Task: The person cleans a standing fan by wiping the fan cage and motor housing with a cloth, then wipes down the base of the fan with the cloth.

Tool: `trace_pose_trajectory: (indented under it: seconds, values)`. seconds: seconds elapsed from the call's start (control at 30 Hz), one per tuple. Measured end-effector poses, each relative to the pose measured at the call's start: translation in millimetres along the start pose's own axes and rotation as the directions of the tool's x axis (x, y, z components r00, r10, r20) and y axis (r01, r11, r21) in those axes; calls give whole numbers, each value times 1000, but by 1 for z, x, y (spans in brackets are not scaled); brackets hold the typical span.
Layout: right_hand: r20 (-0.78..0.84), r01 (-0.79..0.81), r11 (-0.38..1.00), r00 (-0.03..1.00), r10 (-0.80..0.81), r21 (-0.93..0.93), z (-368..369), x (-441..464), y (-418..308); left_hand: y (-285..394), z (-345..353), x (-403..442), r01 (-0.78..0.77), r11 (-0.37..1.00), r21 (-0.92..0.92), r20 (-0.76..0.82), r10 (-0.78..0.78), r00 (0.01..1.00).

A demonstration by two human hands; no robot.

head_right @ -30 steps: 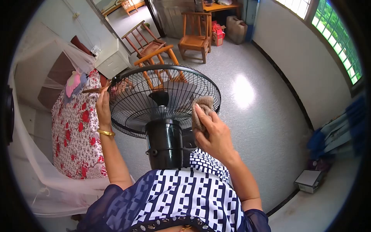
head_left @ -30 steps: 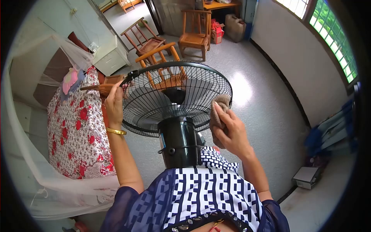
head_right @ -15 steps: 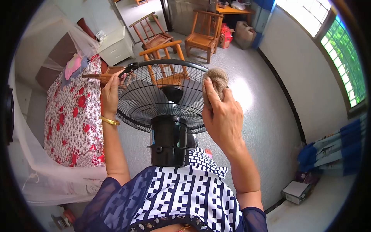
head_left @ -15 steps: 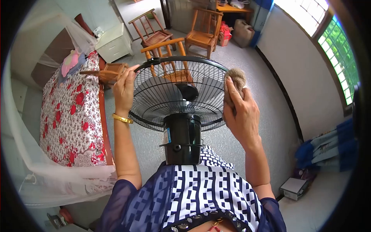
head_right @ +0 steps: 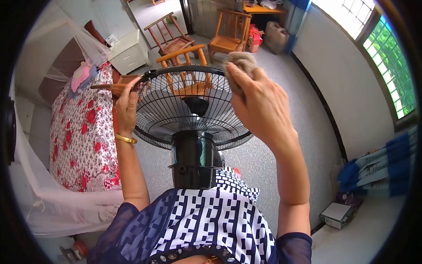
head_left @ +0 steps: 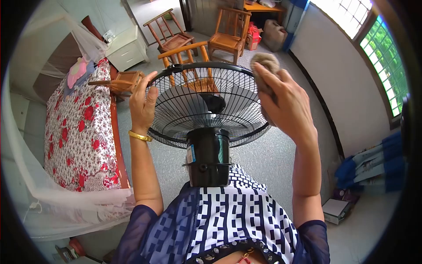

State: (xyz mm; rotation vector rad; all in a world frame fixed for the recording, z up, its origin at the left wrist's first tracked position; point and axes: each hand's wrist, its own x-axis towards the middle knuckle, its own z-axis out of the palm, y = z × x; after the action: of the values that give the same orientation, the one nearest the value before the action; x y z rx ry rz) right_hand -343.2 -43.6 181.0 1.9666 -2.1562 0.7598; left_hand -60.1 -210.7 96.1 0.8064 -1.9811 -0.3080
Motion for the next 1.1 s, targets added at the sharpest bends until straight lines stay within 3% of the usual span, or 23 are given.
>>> trace_pose_trajectory:
  seconds: [0.1, 0.3, 0.37, 0.4, 0.7, 0.97, 1.0, 1.1]
  values:
    - [90, -1, 997, 996, 9, -83, 9, 6, -8, 3, 0, -1, 91, 995, -37, 8, -91, 996]
    - [57, -4, 996, 998, 9, -87, 15, -17, -26, 5, 0, -1, 145, 987, -64, 10, -144, 989]
    - [0, -11, 997, 1000, 11, -82, 23, -27, -27, 2, 2, 1, 61, 998, -18, -36, -61, 997]
    - [2, -24, 997, 1000, 25, -78, 27, -32, -28, 6, 1, 0, 147, 987, -57, 9, -147, 989]
    - [-211, 67, 998, 975, -69, -18, 87, -70, -28, 5, 2, 2, 121, 992, -19, 0, -121, 993]
    - [-150, 136, 987, 981, -122, 84, 102, -90, -26, 7, 1, 1, 124, 991, -40, -7, -125, 992]
    - [-32, 100, 988, 995, -97, 116, 101, -95, -26, 9, 1, 2, 117, 993, -18, -4, -117, 993]
    - [6, 133, 982, 991, -135, 137, 112, -103, -23, 10, 1, 2, 103, 995, 2, -1, -103, 995]
